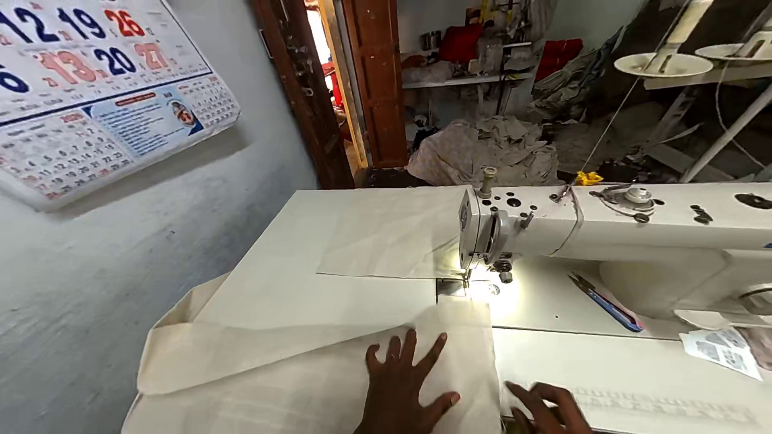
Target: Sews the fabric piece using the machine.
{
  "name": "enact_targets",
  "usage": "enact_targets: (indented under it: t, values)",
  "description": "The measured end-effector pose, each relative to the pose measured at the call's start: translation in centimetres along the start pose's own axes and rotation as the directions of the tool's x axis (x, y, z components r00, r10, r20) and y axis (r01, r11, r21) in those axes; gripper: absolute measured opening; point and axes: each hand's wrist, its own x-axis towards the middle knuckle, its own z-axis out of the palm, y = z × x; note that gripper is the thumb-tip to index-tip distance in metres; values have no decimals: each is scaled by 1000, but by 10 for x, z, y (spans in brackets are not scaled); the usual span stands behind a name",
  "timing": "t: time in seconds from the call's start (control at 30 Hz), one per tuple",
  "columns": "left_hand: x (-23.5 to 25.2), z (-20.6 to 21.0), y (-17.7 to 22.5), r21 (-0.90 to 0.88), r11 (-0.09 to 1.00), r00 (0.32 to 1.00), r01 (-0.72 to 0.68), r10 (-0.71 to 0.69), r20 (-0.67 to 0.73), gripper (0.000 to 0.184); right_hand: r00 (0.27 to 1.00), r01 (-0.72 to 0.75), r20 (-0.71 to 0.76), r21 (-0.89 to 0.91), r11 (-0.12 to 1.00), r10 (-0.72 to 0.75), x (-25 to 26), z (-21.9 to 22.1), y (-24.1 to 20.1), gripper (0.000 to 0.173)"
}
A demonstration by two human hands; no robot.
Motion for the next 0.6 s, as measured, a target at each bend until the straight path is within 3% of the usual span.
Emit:
enact_targets:
  t: [0.07,0.13,0.2,0.3,0.4,0.47,0.53,0.6]
  values:
    - [-1,1,2,-11,996,992,-93,91,-87,58,998,65,5,36,997,-65,22,20,-25,25]
    - [25,-4,-3,-185,971,987,-154,144,-64,41,997,47,66,-36,998,-45,36,56,-43,36]
    - [59,-3,-7,-280,951,991,-130,136,1,41,994,19,112,-192,981,3,46,97,-37,58]
    - [100,11,2,-327,945,998,-18,36,50,47,992,61,-87,-325,944,-94,52,135,-10,67]
    - [117,24,14,-412,911,999,4,16,45,48,974,101,-186,-167,981,-131,62,120,14,44]
    - [124,36,14,-481,874,997,-60,71,3,43,943,30,-333,16,999,-23,76,101,32,32]
    - [129,41,13,-560,813,987,-159,147,-67,37,883,-50,-455,146,988,112,91,88,44,36]
    - [131,42,13,-667,710,973,-226,190,-128,34,851,-70,-481,293,953,210,102,83,53,41]
